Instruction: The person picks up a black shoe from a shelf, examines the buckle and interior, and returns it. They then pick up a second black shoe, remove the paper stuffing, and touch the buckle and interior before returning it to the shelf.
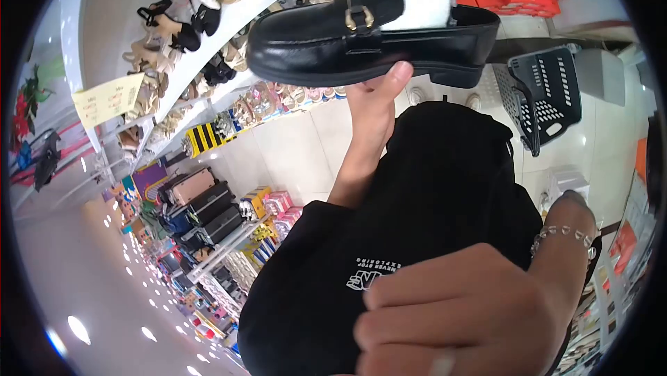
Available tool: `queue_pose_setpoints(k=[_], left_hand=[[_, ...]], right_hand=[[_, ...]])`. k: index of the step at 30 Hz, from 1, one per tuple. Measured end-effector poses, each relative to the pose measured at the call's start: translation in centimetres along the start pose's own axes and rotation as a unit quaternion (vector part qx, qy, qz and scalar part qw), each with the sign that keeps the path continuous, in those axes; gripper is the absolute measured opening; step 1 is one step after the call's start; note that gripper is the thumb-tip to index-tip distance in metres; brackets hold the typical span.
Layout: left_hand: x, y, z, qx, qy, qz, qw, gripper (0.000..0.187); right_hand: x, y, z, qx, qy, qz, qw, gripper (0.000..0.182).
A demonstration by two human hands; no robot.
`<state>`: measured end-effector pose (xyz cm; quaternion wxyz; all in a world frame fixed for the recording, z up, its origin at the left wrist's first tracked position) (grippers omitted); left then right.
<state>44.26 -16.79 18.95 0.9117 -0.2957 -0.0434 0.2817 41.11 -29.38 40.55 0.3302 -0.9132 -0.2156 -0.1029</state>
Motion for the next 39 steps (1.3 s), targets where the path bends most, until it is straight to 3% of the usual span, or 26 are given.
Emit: queue_pose_setpoints(k=[1,2,6,8,9,10,11,12,16,18,19,21,22,24,25,26,28,29,30,32,33,34,37,39], left_hand=[[-0.1,-0.2,-0.4,0.001,0.012,-0.007,1.0,0.043],[-0.1,-0.2,-0.3,0.001,0.0,-0.012,1.0,0.044],[-0.1,0.1,-0.6,0.005,-0.034,-0.031,0.999,0.047],[0.6,2.2,-1.5,0.011,0.002,-0.046,0.999,0.047],[1.1,2.5,-1.6,0.004,0.014,-0.036,0.999,0.047],[0.8,2.5,-2.4,0.0,0.029,-0.026,0.999,0.046],[0.4,2.2,-2.9,-0.007,0.039,-0.026,0.999,0.046],[0.3,2.4,-2.4,0.041,0.021,-0.012,0.999,0.04],[0.2,0.5,-0.2,0.083,-0.068,0.003,0.994,0.042],[0.5,1.1,-0.6,0.096,-0.049,-0.028,0.994,0.047],[0.6,0.8,-1.0,0.059,-0.014,-0.028,0.998,0.045],[0.7,1.6,-1.8,0.021,0.021,-0.037,0.999,0.046],[0.8,1.4,-1.3,0.027,0.012,-0.033,0.999,0.046],[0.3,-0.1,-0.3,0.003,-0.026,-0.033,0.999,0.047],[0.4,0.5,-0.6,0.004,-0.012,-0.02,1.0,0.047],[0.3,0.3,-0.7,-0.009,-0.008,-0.03,0.999,0.044],[0.0,0.2,-0.4,-0.004,-0.005,-0.012,1.0,0.039],[0.2,0.7,-0.7,0.004,0.001,-0.007,1.0,0.036],[0.2,0.6,-0.6,0.002,0.0,-0.008,1.0,0.036],[0.3,0.2,-0.8,-0.017,0.018,-0.01,1.0,0.037],[0.3,0.6,-1.1,-0.009,0.023,-0.005,1.0,0.039],[0.5,0.5,-1.0,-0.008,0.023,-0.009,1.0,0.039],[0.5,0.8,-0.7,-0.007,0.01,-0.005,1.0,0.041],[0.6,0.9,-0.7,0.003,-0.001,-0.01,1.0,0.04]], right_hand=[[-0.4,1.5,0.4,0.007,-0.019,0.148,0.989,0.014],[-0.7,1.9,0.3,0.0,-0.016,0.161,0.987,0.014],[1.6,0.2,1.1,0.027,-0.079,-0.034,0.996,0.011],[1.3,-0.7,1.5,0.032,-0.125,-0.136,0.982,0.011],[0.4,1.1,0.5,0.036,0.047,0.088,0.994,0.012],[2.4,3.0,0.0,0.015,0.042,0.097,0.994,0.012],[3.5,0.1,1.7,-0.003,-0.082,-0.167,0.982,0.012],[1.4,-2.3,2.5,-0.01,-0.196,-0.425,0.884,0.013],[1.5,-0.8,3.0,-0.122,-0.265,-0.477,0.829,0.015],[-1.6,-1.8,2.7,-0.022,-0.302,-0.622,0.722,0.013],[-2.3,-1.7,2.9,-0.025,-0.314,-0.619,0.72,0.013],[1.1,-1.4,1.3,-0.042,-0.13,-0.406,0.904,0.016],[1.8,-0.3,-0.2,-0.041,-0.023,-0.286,0.957,0.017],[0.7,4.1,-2.6,-0.027,0.182,-0.019,0.983,0.021],[-0.3,4.2,-2.0,0.025,0.235,-0.021,0.971,0.021],[-0.8,4.3,-2.1,0.038,0.236,-0.027,0.971,0.021],[1.2,6.2,-2.9,0.07,0.192,0.069,0.976,0.02],[2.5,3.9,-2.2,0.027,0.014,-0.219,0.975,0.022],[2.1,3.2,-1.8,0.026,0.015,-0.221,0.975,0.022],[2.1,4.4,-1.8,0.005,0.082,-0.065,0.995,0.023],[1.6,3.7,0.3,0.026,-0.055,-0.182,0.981,0.016],[1.3,3.7,0.3,0.025,-0.051,-0.18,0.982,0.016],[0.9,2.7,0.6,-0.01,-0.047,-0.13,0.99,0.018],[0.6,3.7,1.6,-0.075,-0.077,-0.025,0.994,0.017]])
Point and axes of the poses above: each hand's wrist, its own x-axis towards the middle knuckle, its own y-axis out of the back of the hand, z = x × y, the point moved 10 cm from there along x, towards the middle knuckle, and after that the axes turned 6 degrees about z, right-handed, at the moved point
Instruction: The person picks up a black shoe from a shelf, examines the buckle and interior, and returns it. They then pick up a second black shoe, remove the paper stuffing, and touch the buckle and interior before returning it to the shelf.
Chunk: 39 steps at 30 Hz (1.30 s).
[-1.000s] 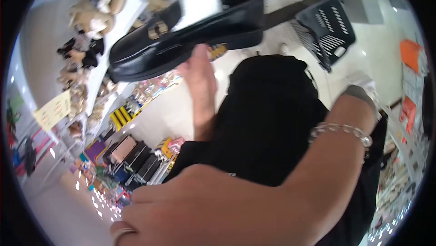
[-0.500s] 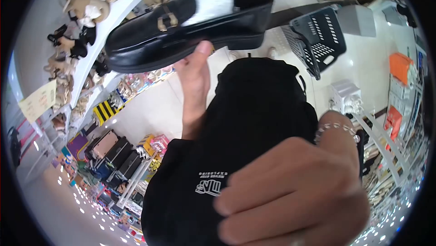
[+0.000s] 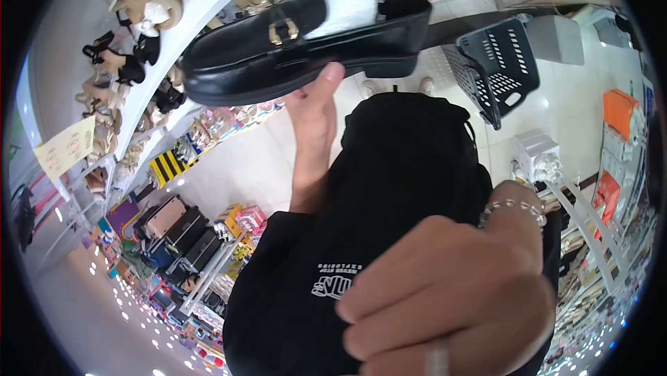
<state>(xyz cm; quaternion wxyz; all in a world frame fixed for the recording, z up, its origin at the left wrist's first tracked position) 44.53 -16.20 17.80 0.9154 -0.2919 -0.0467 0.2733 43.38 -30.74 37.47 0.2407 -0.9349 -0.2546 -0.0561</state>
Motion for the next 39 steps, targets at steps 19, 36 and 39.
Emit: queue_pose_setpoints(k=[19,36,39], left_hand=[[0.5,0.3,-1.0,0.068,0.029,-0.039,0.997,0.043],[0.9,0.0,-0.7,0.024,0.027,-0.009,0.999,0.041],[0.9,-0.1,-0.8,0.028,0.022,-0.007,0.999,0.041]], right_hand=[[-1.8,1.9,1.0,0.084,0.071,-0.041,0.993,0.031],[-1.2,1.1,3.1,0.037,0.072,-0.01,0.997,0.029],[-0.8,1.3,3.0,0.02,0.082,-0.003,0.996,0.029]])
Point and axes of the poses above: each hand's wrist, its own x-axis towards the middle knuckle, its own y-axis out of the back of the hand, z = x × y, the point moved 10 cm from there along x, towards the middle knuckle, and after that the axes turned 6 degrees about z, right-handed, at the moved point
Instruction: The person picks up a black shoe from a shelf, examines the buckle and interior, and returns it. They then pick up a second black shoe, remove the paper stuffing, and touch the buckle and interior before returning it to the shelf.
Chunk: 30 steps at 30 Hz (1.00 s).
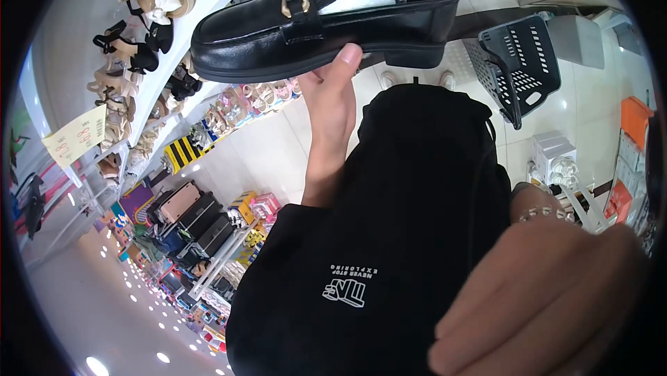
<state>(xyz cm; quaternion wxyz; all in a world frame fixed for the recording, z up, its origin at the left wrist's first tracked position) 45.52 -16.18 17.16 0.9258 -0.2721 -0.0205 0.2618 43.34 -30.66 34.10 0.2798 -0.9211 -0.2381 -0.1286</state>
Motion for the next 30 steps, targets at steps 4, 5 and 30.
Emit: queue_pose_setpoints(k=[4,5,30], left_hand=[[-0.2,0.2,-0.4,0.079,-0.01,-0.025,0.997,0.038],[-0.3,0.2,-0.3,0.078,-0.015,-0.024,0.997,0.038],[0.1,0.9,-0.6,0.087,-0.017,-0.06,0.994,0.032]], right_hand=[[-0.3,0.3,-0.2,-0.026,-0.004,0.023,0.999,0.029],[-0.3,0.3,-0.2,-0.03,-0.004,0.027,0.999,0.029],[-1.3,1.7,-2.0,-0.185,-0.057,0.117,0.974,0.028]])
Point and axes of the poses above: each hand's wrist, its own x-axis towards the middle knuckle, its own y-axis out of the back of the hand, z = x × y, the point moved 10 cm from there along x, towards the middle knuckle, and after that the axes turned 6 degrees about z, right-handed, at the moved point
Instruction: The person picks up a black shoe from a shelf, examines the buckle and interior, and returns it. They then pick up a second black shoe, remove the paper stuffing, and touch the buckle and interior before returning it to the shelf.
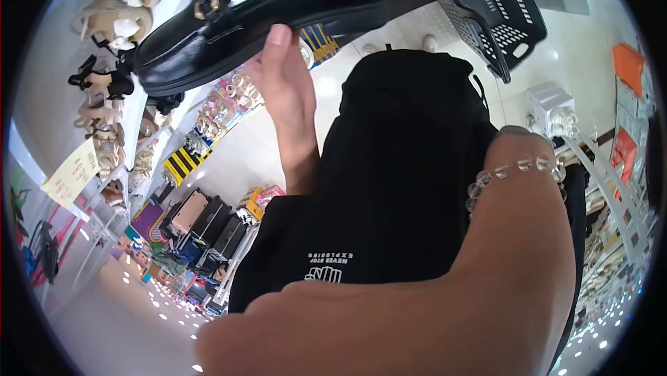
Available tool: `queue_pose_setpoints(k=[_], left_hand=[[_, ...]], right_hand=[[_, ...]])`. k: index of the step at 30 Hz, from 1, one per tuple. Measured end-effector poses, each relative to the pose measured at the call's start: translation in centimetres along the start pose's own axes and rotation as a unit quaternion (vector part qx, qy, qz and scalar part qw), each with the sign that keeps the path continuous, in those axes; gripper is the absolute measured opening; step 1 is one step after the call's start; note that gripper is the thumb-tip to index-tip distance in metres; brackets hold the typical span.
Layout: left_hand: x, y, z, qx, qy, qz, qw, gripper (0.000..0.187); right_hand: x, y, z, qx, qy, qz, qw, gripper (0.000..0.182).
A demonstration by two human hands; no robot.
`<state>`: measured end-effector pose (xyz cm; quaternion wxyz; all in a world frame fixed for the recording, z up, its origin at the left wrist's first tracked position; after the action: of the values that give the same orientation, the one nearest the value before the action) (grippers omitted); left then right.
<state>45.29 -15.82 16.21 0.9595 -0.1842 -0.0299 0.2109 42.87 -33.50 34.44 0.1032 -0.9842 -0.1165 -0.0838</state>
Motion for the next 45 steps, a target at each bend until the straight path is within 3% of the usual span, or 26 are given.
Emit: queue_pose_setpoints(k=[2,3,13,14,16,17,18,19,20,26,29,30,32,34,36,45], left_hand=[[0.3,0.1,-0.1,-0.003,-0.011,0.027,1.0,0.032],[0.3,0.4,-0.2,-0.068,0.009,0.019,0.997,0.04],[-0.4,-0.7,1.1,-0.085,0.004,0.068,0.994,0.048],[-0.6,-0.7,1.4,-0.083,0.002,0.066,0.994,0.049],[-1.1,0.3,0.5,-0.08,0.039,0.072,0.993,0.057],[-1.1,0.4,0.6,-0.085,0.038,0.067,0.993,0.06],[-1.2,0.5,0.6,-0.089,0.037,0.063,0.993,0.063],[-1.2,0.6,0.4,-0.09,0.045,0.047,0.994,0.066],[-1.4,0.4,0.5,-0.102,0.053,0.039,0.993,0.069],[-2.1,-0.2,0.9,-0.121,0.063,-0.001,0.991,0.075],[-2.2,0.2,0.8,-0.14,0.074,-0.019,0.987,0.077],[-2.2,0.5,0.6,-0.145,0.079,-0.03,0.986,0.078],[-2.4,0.8,0.5,-0.139,0.088,-0.034,0.986,0.081],[-2.4,0.6,0.5,-0.136,0.1,-0.024,0.985,0.08],[-2.2,0.7,0.6,-0.111,0.087,-0.019,0.99,0.082],[-2.7,0.7,1.3,-0.112,0.081,-0.004,0.99,0.087]], right_hand=[[0.5,-0.3,-0.3,-0.006,0.011,-0.007,1.0,0.028],[0.6,-0.5,-0.5,-0.01,0.013,-0.009,1.0,0.028],[2.9,-1.6,-2.9,-0.068,0.061,-0.032,0.995,0.029],[2.2,-2.4,0.7,0.215,0.005,-0.175,0.961,0.034],[2.3,-0.1,2.5,0.19,-0.011,-0.159,0.969,0.031],[2.5,2.2,3.3,0.031,0.033,-0.08,0.996,0.031],[2.8,4.4,3.2,-0.126,0.079,0.003,0.989,0.033],[3.5,5.4,4.2,-0.256,-0.006,0.005,0.967,0.032],[3.3,6.7,5.3,-0.228,0.04,0.045,0.972,0.007],[3.9,7.0,7.4,-0.206,0.063,0.045,0.975,0.024],[3.5,7.3,9.3,-0.098,0.0,0.068,0.993,0.041],[3.5,7.6,9.4,-0.101,0.002,0.072,0.992,0.041],[3.3,6.3,10.7,-0.074,-0.052,-0.015,0.996,0.04],[3.2,5.7,10.4,-0.001,-0.087,-0.007,0.996,0.037],[2.4,5.5,11.7,0.108,-0.224,0.019,0.968,0.036],[1.6,4.8,12.0,0.195,-0.295,0.043,0.934,0.039]])
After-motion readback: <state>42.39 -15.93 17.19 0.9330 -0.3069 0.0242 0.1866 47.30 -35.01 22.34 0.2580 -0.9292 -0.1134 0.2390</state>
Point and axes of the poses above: each hand's wrist, its own x-axis towards the middle knuckle, its own y-axis out of the back of the hand, z = x × y, the point moved 10 cm from there along x, towards the middle knuckle, and after that the axes turned 6 degrees about z, right-handed, at the moved point
